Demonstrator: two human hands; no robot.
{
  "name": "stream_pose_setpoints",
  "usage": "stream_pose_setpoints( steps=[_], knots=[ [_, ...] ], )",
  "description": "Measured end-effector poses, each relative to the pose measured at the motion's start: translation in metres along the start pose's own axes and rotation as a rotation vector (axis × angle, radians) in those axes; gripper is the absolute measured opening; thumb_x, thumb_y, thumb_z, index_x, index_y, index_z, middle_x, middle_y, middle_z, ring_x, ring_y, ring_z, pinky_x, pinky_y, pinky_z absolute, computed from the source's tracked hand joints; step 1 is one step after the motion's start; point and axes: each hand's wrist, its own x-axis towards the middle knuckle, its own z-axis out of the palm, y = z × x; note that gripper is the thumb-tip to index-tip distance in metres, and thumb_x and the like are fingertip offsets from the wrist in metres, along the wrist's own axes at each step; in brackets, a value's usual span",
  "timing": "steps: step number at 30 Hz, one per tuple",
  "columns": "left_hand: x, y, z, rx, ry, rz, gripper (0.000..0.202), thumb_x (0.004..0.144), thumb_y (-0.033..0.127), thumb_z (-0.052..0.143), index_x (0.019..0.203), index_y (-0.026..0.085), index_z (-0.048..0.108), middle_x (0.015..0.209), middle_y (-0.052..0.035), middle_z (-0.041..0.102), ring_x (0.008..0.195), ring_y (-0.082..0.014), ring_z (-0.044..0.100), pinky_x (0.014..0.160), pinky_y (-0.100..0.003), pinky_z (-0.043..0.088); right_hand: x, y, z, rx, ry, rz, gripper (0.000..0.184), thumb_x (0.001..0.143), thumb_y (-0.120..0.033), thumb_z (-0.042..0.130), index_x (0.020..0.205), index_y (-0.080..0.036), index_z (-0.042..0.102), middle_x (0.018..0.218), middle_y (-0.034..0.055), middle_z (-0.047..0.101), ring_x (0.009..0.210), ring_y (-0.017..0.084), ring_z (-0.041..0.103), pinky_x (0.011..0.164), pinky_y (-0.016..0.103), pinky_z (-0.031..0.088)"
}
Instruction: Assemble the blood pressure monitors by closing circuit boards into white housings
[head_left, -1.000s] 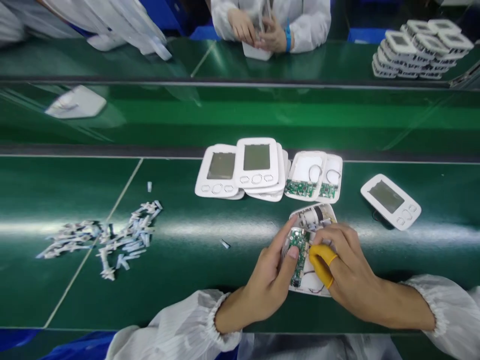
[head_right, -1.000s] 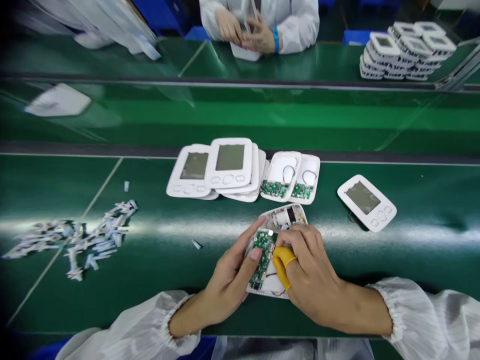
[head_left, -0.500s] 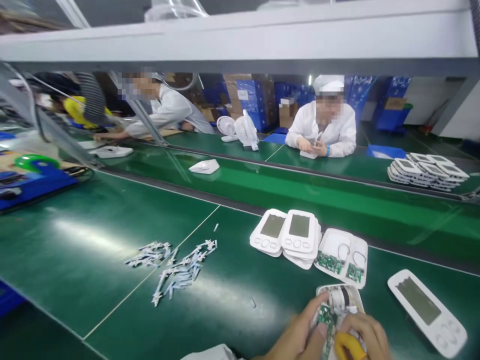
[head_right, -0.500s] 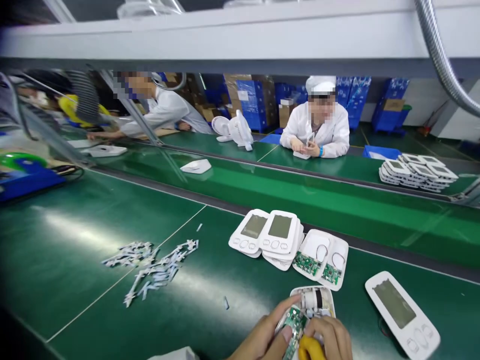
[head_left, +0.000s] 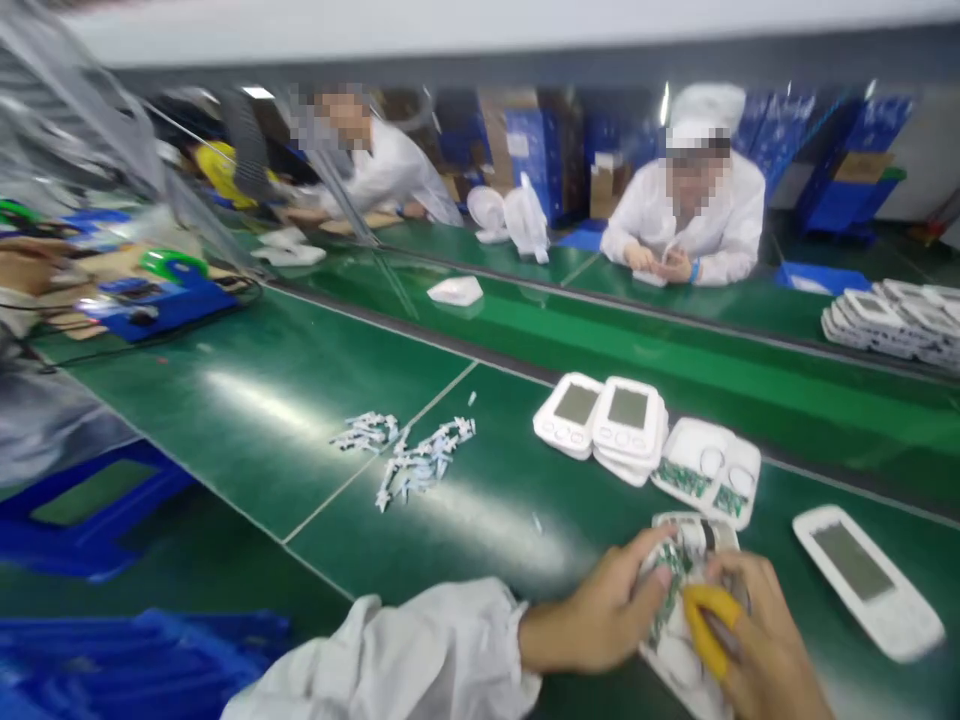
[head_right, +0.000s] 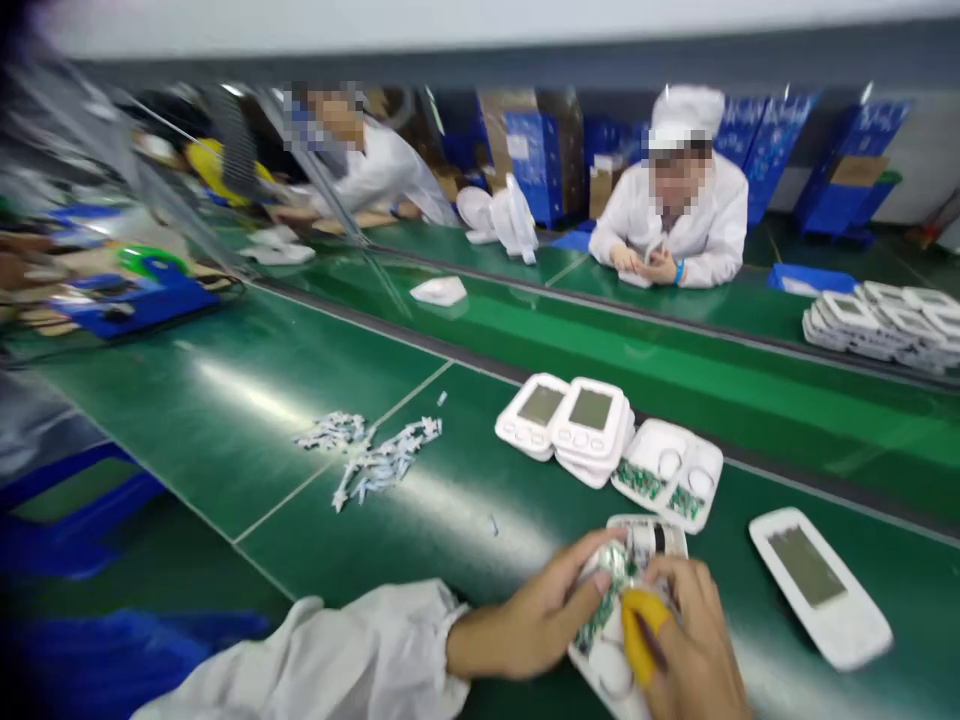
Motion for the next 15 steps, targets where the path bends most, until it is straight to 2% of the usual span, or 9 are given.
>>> stream_pose_setpoints(
  steps=[2, 6, 8, 11, 13, 15],
  knots=[
    [0.000, 0.006, -0.001, -0.011, -0.005, -0.008, 0.056, 0.106, 0.047, 0.047, 0.153, 0.015, 0.049, 0.112, -0.0122, 0.073, 0.100, -0.0235, 0.067, 0.094, -0.037, 0.057, 0.011, -0.012, -0.014, -0.025, -0.104, 0.051, 0.019, 0.093, -0.008, 0.062, 0.104, -0.022, 0.069, 0.108, 0.0105, 0.063, 0.093, 0.023, 0.062, 0.077, 0.038, 0.055],
    [0.004, 0.008, -0.003, -0.037, -0.021, -0.060, 0.054, 0.108, 0.043, 0.045, 0.154, 0.014, 0.046, 0.129, -0.0137, 0.067, 0.101, -0.0206, 0.065, 0.089, -0.031, 0.055, 0.028, -0.020, -0.022, -0.114, -0.194, 0.067, 0.008, 0.094, -0.012, 0.065, 0.095, -0.020, 0.065, 0.098, 0.0069, 0.061, 0.086, 0.021, 0.052, 0.073, 0.036, 0.043],
    [0.004, 0.008, -0.004, -0.054, -0.027, -0.086, 0.053, 0.108, 0.043, 0.045, 0.153, 0.014, 0.047, 0.117, -0.0105, 0.070, 0.086, -0.0170, 0.062, 0.077, -0.026, 0.054, 0.030, -0.021, -0.021, -0.113, -0.222, 0.096, 0.007, 0.095, -0.013, 0.065, 0.092, -0.020, 0.063, 0.095, 0.0057, 0.062, 0.085, 0.020, 0.050, 0.072, 0.035, 0.039],
    [0.001, 0.008, -0.003, -0.088, -0.035, -0.117, 0.054, 0.109, 0.045, 0.046, 0.153, 0.014, 0.046, 0.085, -0.0023, 0.066, 0.063, -0.0132, 0.051, 0.059, -0.022, 0.045, 0.030, -0.024, -0.021, -0.096, -0.222, 0.122, 0.010, 0.095, -0.012, 0.064, 0.090, -0.020, 0.061, 0.092, 0.0043, 0.063, 0.084, 0.020, 0.050, 0.072, 0.036, 0.038],
    [-0.001, 0.009, -0.003, -0.108, -0.039, -0.125, 0.055, 0.109, 0.045, 0.045, 0.154, 0.014, 0.045, 0.079, -0.0008, 0.064, 0.060, -0.0132, 0.050, 0.056, -0.022, 0.044, 0.029, -0.026, -0.021, -0.085, -0.211, 0.116, 0.011, 0.096, -0.012, 0.063, 0.089, -0.020, 0.060, 0.090, 0.0041, 0.063, 0.082, 0.020, 0.049, 0.072, 0.036, 0.038],
    [-0.001, 0.010, -0.002, -0.107, -0.034, -0.116, 0.055, 0.109, 0.045, 0.046, 0.154, 0.013, 0.046, 0.082, -0.0028, 0.066, 0.067, -0.0153, 0.057, 0.063, -0.024, 0.050, 0.028, -0.026, -0.021, -0.068, -0.206, 0.103, 0.012, 0.097, -0.010, 0.061, 0.089, -0.020, 0.059, 0.090, 0.0050, 0.064, 0.082, 0.020, 0.049, 0.072, 0.036, 0.038]
  ],
)
